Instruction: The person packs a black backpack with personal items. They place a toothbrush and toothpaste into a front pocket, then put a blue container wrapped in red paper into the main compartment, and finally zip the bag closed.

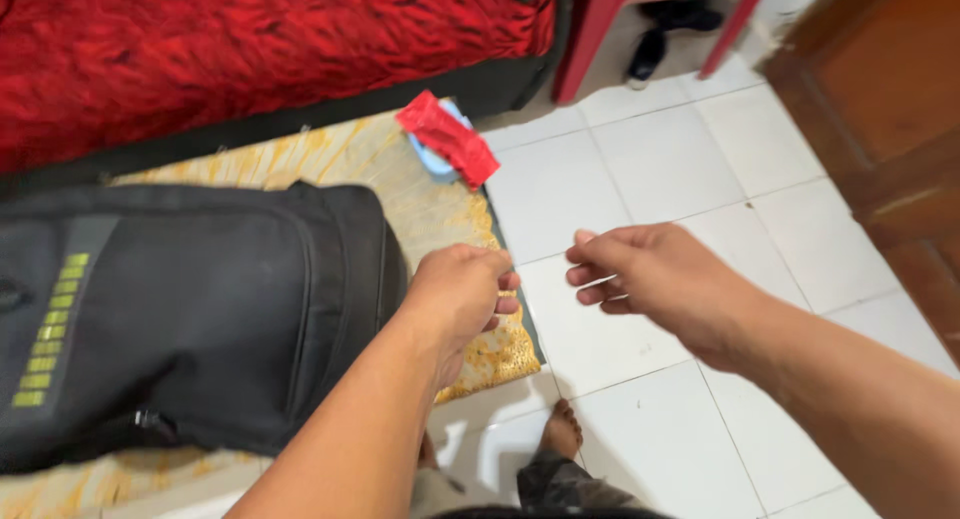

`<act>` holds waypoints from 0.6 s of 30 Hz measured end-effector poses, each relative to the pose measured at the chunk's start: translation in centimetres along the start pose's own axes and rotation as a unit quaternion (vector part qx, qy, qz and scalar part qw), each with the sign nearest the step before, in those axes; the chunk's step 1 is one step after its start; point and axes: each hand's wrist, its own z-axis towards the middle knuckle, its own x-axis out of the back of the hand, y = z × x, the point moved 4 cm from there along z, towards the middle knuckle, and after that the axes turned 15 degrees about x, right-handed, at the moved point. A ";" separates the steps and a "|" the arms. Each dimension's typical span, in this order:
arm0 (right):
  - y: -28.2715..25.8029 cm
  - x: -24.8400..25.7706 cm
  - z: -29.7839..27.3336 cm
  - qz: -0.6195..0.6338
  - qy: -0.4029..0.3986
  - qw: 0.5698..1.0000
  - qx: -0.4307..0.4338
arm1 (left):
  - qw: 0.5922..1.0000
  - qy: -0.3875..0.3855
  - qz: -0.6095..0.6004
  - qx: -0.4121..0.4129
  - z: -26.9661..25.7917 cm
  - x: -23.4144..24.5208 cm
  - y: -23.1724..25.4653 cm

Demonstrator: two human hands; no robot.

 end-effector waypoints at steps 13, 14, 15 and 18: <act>-1.9 0.3 3.5 -0.045 -0.066 0.997 0.009 | 0.997 0.071 -0.027 0.023 -0.4 0.7 2.9; -2.2 0.5 3.8 -0.052 -0.061 0.997 0.008 | 0.997 0.069 -0.030 0.026 -0.2 0.8 3.2; -2.5 0.7 4.2 -0.059 -0.055 0.997 0.006 | 0.998 0.061 -0.026 0.015 0.3 0.8 3.7; -2.6 1.0 5.3 -0.063 -0.051 0.997 0.006 | 0.999 0.045 -0.020 0.005 1.5 0.8 3.6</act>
